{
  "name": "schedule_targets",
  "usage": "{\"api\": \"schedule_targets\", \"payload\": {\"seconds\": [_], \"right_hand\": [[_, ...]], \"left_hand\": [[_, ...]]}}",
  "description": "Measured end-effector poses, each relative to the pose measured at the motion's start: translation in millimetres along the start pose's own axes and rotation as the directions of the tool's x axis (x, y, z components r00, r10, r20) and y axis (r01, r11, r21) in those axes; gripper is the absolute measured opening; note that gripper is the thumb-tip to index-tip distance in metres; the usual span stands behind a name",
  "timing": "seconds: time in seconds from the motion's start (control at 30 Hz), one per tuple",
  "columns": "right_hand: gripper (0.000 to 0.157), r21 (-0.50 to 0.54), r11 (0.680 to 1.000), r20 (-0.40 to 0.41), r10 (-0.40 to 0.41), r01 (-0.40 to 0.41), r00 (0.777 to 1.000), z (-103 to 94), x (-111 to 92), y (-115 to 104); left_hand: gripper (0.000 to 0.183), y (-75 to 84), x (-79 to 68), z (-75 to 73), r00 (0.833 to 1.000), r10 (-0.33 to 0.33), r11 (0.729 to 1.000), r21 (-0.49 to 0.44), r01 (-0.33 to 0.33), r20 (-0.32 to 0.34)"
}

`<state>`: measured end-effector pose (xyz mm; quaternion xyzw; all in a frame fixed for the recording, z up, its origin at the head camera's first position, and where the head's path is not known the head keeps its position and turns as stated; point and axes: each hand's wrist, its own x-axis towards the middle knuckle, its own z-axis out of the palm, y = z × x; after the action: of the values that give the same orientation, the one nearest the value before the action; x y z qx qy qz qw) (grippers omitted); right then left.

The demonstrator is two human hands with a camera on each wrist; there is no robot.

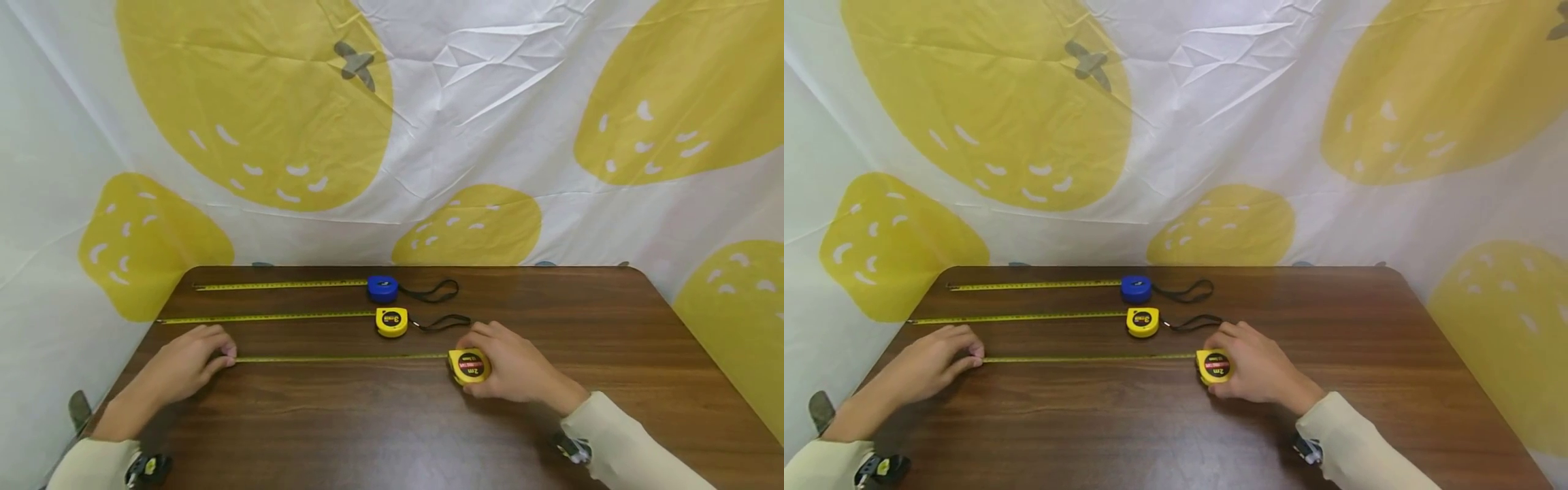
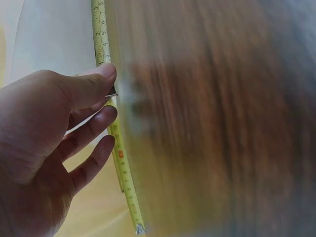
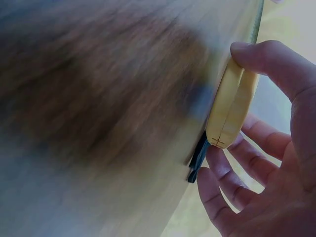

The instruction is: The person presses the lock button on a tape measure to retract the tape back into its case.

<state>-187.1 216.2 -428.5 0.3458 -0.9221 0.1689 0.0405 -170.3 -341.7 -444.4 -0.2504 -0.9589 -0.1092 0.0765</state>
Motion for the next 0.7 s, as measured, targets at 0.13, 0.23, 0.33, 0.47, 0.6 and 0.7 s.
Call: {"api": "schedule_targets", "payload": {"seconds": [0.13, 0.23, 0.33, 0.47, 0.6, 0.7], "right_hand": [[0.053, 0.002, 1.0, -0.002, 0.009, -0.009, 1.0, -2.4, -6.1, 4.4], [0.053, -0.003, 1.0, -0.001, 0.017, -0.017, 1.0, -4.1, -10.5, 7.2], [0.053, -0.012, 1.0, -0.003, 0.024, -0.025, 1.0, -5.9, -14.7, 9.7], [0.053, -0.023, 0.999, -0.005, 0.037, -0.037, 0.999, -8.1, -20.1, 12.8], [0.053, -0.027, 0.999, -0.007, 0.047, -0.047, 0.999, -9.2, -24.9, 17.0], [0.054, -0.034, 0.998, -0.015, 0.054, -0.054, 0.998, -9.9, -28.4, 20.6]], "left_hand": [[0.023, 4.4, 5.3, 1.5, 1.0, 0.026, 1.0, -0.004, -0.026, -0.007], [0.025, 7.6, 8.7, 2.6, 0.998, 0.06, 0.998, -0.005, -0.06, -0.019], [0.026, 10.8, 11.9, 3.6, 0.996, 0.087, 0.996, -0.008, -0.088, -0.029], [0.027, 15.8, 16.7, 4.2, 0.994, 0.106, 0.994, -0.013, -0.107, -0.037], [0.028, 20.8, 21.3, 5.6, 0.992, 0.121, 0.992, -0.015, -0.122, -0.046], [0.028, 24.5, 24.4, 7.0, 0.992, 0.117, 0.993, -0.013, -0.118, -0.04]]}}
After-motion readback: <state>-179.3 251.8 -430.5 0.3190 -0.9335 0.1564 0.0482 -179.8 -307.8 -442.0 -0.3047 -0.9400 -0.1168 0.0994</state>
